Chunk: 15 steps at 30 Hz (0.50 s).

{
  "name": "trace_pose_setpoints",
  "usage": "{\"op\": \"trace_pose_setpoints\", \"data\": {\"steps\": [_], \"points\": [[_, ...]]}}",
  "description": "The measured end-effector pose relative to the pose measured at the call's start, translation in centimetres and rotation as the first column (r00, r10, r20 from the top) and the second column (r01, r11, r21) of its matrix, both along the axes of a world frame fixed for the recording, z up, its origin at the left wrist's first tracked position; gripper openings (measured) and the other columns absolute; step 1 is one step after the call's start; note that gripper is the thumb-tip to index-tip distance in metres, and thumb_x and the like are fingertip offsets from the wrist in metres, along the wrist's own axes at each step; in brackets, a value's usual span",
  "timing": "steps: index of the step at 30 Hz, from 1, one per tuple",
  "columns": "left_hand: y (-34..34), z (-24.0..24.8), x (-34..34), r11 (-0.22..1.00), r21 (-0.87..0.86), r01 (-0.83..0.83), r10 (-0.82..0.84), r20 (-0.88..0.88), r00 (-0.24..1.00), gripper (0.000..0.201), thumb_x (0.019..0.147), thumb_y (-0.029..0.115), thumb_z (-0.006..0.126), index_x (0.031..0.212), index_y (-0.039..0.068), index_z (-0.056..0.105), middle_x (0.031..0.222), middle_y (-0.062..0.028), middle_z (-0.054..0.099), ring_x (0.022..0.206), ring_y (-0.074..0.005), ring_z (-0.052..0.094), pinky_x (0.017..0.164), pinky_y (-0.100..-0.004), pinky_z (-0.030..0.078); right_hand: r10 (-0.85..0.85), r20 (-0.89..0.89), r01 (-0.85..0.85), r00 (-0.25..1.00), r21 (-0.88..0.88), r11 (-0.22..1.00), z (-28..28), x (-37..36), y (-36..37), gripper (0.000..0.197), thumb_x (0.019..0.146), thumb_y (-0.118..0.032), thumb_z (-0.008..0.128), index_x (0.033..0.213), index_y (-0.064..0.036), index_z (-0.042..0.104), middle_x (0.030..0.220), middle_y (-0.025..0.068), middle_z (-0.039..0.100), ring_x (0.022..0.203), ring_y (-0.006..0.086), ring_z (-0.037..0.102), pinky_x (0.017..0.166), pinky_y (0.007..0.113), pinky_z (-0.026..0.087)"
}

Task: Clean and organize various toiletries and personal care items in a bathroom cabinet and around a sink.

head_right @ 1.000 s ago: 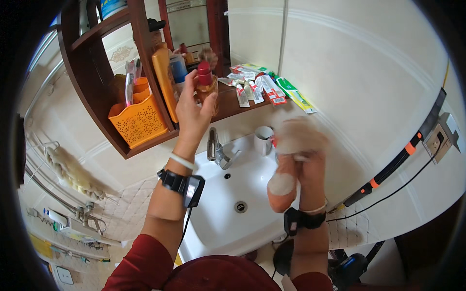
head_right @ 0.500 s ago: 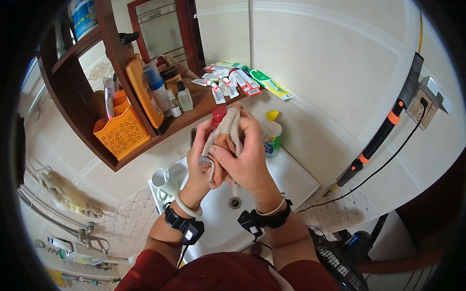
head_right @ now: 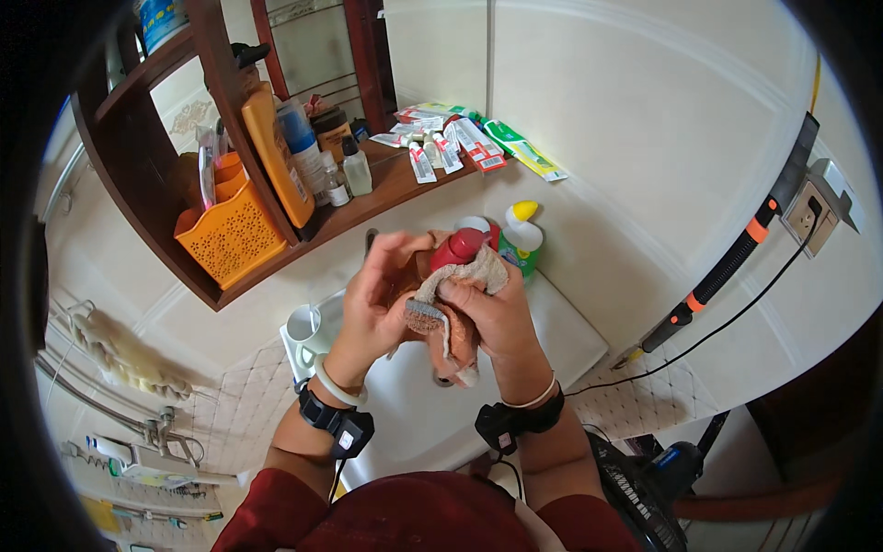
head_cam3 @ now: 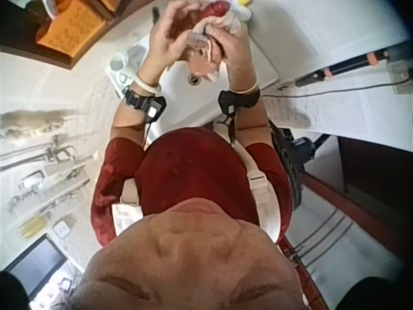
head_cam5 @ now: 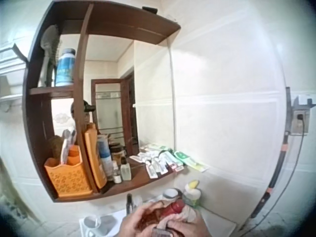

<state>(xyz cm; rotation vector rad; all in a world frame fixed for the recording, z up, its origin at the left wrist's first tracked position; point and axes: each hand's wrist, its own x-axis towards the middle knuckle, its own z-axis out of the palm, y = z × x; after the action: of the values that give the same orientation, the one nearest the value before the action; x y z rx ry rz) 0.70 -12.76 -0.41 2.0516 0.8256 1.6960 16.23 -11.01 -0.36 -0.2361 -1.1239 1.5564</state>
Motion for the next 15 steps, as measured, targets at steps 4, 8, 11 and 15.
{"op": "trace_pose_setpoints", "data": {"steps": [4,8,11,15], "points": [[-0.3,0.0,-0.3,0.966,0.09,-0.244,0.252,-0.087,0.964,0.047,0.08,0.019,0.062,0.119,0.001,0.044,0.101,-0.0137,0.053,0.089,-0.0284,0.058,0.077,-0.0303,0.047,-0.129,0.053,0.128,0.99,0.017,0.992,0.5,-0.6,-1.3,0.035,0.077,0.0,0.061,0.111,0.0021,0.053,0.1,0.0064,0.059,0.089,0.0117,0.057,0.079,0.026,0.047],[-0.8,-1.1,0.2,0.966,0.007,-0.259,0.259,-0.012,0.966,0.054,0.088,0.047,0.042,0.113,0.0,0.048,0.098,-0.0148,0.053,0.087,-0.0263,0.057,0.074,-0.03,0.045,-0.247,0.139,0.226,0.959,0.154,0.962,-0.6,-1.0,-1.1,0.03,0.077,-0.001,0.062,0.106,0.0028,0.056,0.095,0.0064,0.061,0.086,0.0103,0.057,0.078,0.025,0.046],[-0.8,-1.4,-0.6,0.967,-0.016,-0.256,0.256,-0.022,0.967,0.079,0.084,0.067,0.021,0.105,-0.003,0.051,0.096,-0.0147,0.054,0.085,-0.023,0.055,0.074,-0.0274,0.042,-0.278,0.254,0.24,0.926,0.171,0.955,0.8,-0.9,-1.8,0.028,0.075,0.001,0.063,0.103,0.0029,0.057,0.096,0.0057,0.06,0.087,0.0101,0.057,0.078,0.025,0.046],[-0.8,-2.2,-2.0,0.986,-0.166,-0.01,0.018,0.049,0.999,0.077,0.087,0.063,0.024,0.105,-0.007,0.052,0.105,-0.0145,0.056,0.094,-0.0195,0.055,0.083,-0.0295,0.042,-0.214,0.264,0.075,0.94,0.454,0.888,-0.4,-0.3,0.4,0.036,0.072,-0.002,0.066,0.106,0.0024,0.056,0.11,0.0094,0.055,0.098,0.0133,0.053,0.085,0.027,0.042]]}}
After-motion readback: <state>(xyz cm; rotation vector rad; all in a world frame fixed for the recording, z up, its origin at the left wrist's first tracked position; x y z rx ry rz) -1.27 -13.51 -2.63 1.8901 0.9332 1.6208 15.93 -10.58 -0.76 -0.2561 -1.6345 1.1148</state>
